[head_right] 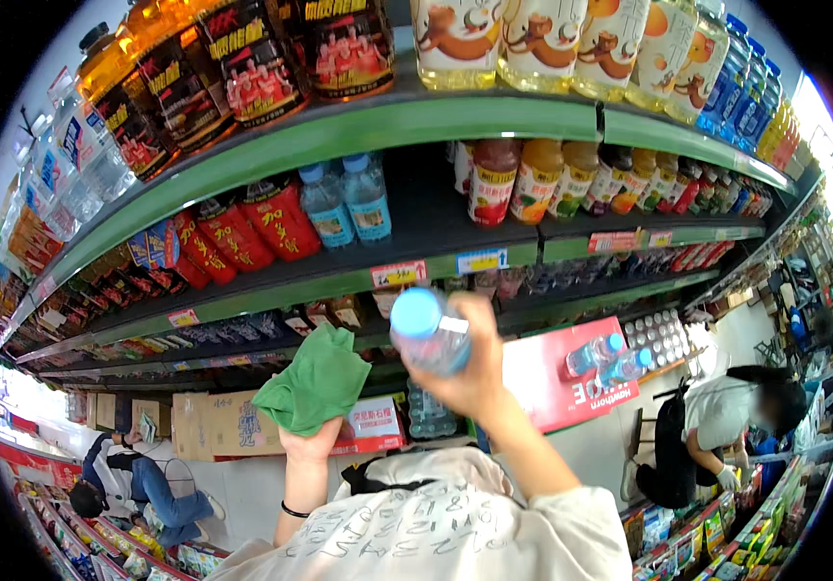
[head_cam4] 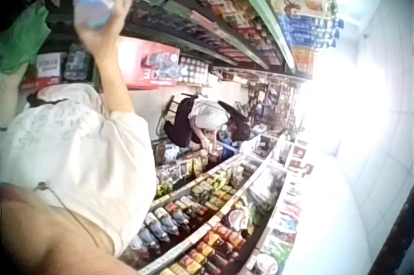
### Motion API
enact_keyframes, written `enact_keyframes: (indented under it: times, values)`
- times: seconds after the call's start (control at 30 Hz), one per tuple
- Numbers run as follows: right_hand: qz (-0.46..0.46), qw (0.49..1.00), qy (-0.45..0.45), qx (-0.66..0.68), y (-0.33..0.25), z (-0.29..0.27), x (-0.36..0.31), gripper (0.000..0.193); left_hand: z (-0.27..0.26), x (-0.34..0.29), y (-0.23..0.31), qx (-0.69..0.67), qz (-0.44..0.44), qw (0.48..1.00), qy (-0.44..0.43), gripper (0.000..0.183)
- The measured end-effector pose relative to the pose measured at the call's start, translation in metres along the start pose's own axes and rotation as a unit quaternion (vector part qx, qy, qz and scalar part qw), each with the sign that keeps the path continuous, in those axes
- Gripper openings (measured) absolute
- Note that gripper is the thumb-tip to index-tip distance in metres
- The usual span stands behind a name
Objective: The person wipes the front edge of a store shelf with a green cloth. They then pick up various beverage cans and bottles from the shelf, wipe them individually with the cloth, and place them back. The person also wipes a red cardboard box on the shelf.
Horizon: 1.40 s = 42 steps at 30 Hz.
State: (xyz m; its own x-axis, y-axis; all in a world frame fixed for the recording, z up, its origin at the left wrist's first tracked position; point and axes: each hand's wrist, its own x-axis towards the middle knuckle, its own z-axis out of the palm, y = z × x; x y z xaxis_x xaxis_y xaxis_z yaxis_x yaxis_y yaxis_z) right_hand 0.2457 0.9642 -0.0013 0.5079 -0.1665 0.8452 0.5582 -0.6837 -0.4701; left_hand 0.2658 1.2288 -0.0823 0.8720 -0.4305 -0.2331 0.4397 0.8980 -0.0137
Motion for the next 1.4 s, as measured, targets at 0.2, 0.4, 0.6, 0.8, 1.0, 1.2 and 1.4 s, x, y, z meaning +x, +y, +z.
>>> enact_keyframes:
  times: [0.2, 0.4, 0.6, 0.8, 1.0, 1.2, 1.4]
  values:
    - [0.244, 0.955, -0.171, 0.007, -0.056, -0.01, -0.045, 0.082, 0.093, -0.003, -0.077, 0.262, 0.009, 0.959, -0.106, 0.076]
    - [0.316, 0.907, -0.264, 0.09, -0.063, -0.018, -0.043, 0.08, 0.1, 0.004, -0.093, 0.6, 0.113, 0.78, -0.137, 0.054]
    - [0.352, 0.831, -0.349, 0.253, -0.057, -0.025, -0.052, 0.068, 0.101, -0.007, -0.083, 0.516, 0.005, 0.847, -0.127, 0.038]
    - [0.398, 0.662, -0.396, 0.496, -0.053, -0.021, -0.06, 0.052, 0.093, -0.013, -0.064, 0.491, -0.029, 0.849, -0.191, 0.039]
    - [0.398, 0.713, -0.437, 0.377, -0.048, -0.009, -0.055, 0.069, 0.101, -0.02, -0.062, 0.507, 0.049, 0.859, -0.052, 0.035]
    - [0.144, 0.95, -0.267, -0.081, -0.069, 0.022, -0.067, 0.081, 0.096, -0.006, -0.074, 0.468, 0.288, 0.833, 0.06, 0.026]
    - [0.2, 0.949, -0.244, -0.002, -0.071, 0.024, -0.07, 0.072, 0.102, -0.01, -0.08, 0.561, 0.252, 0.788, 0.023, 0.029]
